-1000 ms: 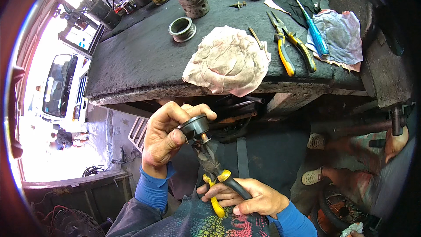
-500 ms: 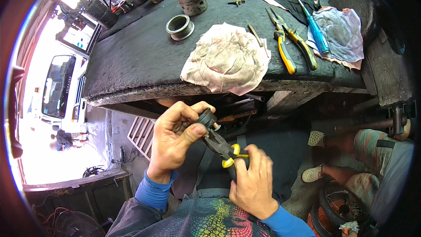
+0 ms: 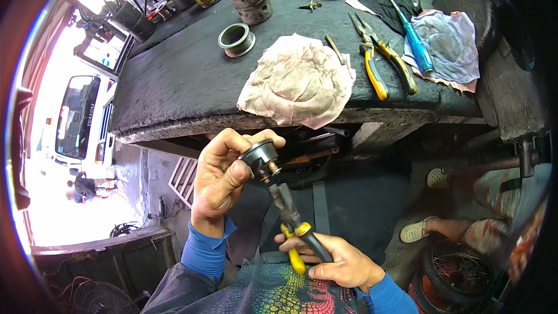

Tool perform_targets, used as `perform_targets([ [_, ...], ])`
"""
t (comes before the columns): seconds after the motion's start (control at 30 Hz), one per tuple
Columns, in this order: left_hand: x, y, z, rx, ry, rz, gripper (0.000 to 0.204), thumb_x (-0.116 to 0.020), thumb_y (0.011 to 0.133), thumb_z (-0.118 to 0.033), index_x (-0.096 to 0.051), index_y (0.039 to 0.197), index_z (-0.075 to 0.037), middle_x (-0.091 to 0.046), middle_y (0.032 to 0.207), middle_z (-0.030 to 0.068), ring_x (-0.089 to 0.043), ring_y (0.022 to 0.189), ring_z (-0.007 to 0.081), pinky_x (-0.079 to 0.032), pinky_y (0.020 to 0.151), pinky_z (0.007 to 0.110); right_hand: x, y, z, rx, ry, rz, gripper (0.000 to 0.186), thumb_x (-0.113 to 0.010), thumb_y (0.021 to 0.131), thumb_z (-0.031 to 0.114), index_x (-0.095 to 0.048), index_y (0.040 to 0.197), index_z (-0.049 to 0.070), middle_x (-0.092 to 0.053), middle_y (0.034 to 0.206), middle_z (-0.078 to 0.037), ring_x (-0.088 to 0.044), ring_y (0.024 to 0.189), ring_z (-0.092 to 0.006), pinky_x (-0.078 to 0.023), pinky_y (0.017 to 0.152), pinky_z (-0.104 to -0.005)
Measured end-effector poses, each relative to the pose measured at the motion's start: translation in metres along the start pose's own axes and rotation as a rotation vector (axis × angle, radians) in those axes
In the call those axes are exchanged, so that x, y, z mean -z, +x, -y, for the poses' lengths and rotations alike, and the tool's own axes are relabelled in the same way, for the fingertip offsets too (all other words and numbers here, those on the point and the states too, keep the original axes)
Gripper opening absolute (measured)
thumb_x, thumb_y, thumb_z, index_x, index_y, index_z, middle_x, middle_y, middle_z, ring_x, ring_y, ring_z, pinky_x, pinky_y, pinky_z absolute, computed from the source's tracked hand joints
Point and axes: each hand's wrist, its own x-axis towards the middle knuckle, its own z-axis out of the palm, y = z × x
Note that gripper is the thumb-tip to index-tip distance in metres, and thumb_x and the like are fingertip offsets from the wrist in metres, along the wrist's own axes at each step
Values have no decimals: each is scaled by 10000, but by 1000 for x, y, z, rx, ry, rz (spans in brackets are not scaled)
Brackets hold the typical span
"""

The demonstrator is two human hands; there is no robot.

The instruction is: The person uses a screwdriver and pliers to disassemble a small mechanical component on a workbench. They remove a pin and separate the parts, then wipe the pieces with a cloth.

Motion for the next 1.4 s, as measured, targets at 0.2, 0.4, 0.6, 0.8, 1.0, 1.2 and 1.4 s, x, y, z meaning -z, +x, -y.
perform_targets([
  [0.2, 1, -5, -3, 21, -62, 64, 365, -799, 980, -271, -586, 1122, -11, -625, 1384, 307, -732, 1074, 264, -592, 973, 405, -6, 4, 15, -32, 182, 121, 687, -796, 802, 85, -574, 1428, -91, -463, 1588, -309, -483, 1485, -436, -369, 1253, -531],
  [0.4, 2, -8, -3, 21, -68, 93, 350, -793, 986, -254, -580, 1114, -7, -632, 1369, 297, -730, 1068, 263, -582, 978, 408, -3, 3, 5, -28, 176, 140, 504, -726, 846, 36, -612, 1328, -50, -535, 1472, -258, -558, 1399, -391, -421, 1217, -504],
  [0.6, -17, -9, -1, -9, 188, -47, 260, -786, 972, -142, -583, 1037, 8, -684, 1256, 233, -713, 1018, 225, -553, 940, 353, -19, 14, -5, 366, -1041, -367, 465, -651, 747, -43, -578, 1205, -21, -514, 1384, -263, -570, 1267, -428, -472, 1080, -500],
  [0.8, -30, -6, 26, -14, 479, -337, 212, -786, 955, -70, -602, 978, 33, -716, 1080, 163, -673, 1013, 164, -546, 894, 325, -7, 40, -26, 461, -1800, -950, 605, -744, 642, 29, -615, 1232, -11, -448, 1436, -301, -468, 1317, -509, -376, 1100, -621],
  [1.0, -6, 1, 14, 12, 138, -129, 233, -741, 1024, -148, -564, 1060, 0, -670, 1349, 218, -669, 1073, 140, -541, 948, 303, -3, 10, -17, 369, -983, -522, 618, -655, 720, -40, -628, 1335, 10, -500, 1504, -259, -521, 1399, -466, -408, 1170, -548],
  [1.2, 8, -1, 11, 10, -73, 81, 310, -756, 1018, -259, -580, 1098, -16, -650, 1379, 270, -713, 1092, 223, -574, 972, 363, 0, 3, 2, -59, 104, 62, 689, -729, 832, 47, -532, 1482, -66, -433, 1635, -242, -472, 1501, -355, -359, 1265, -487],
  [1.4, 10, -4, 10, -15, -61, 114, 382, -795, 980, -312, -595, 1087, -5, -659, 1365, 286, -666, 1160, 225, -517, 1055, 399, -3, 6, 6, -33, 236, 208, 695, -761, 862, 144, -519, 1465, -101, -435, 1608, -281, -471, 1500, -377, -343, 1271, -484],
])
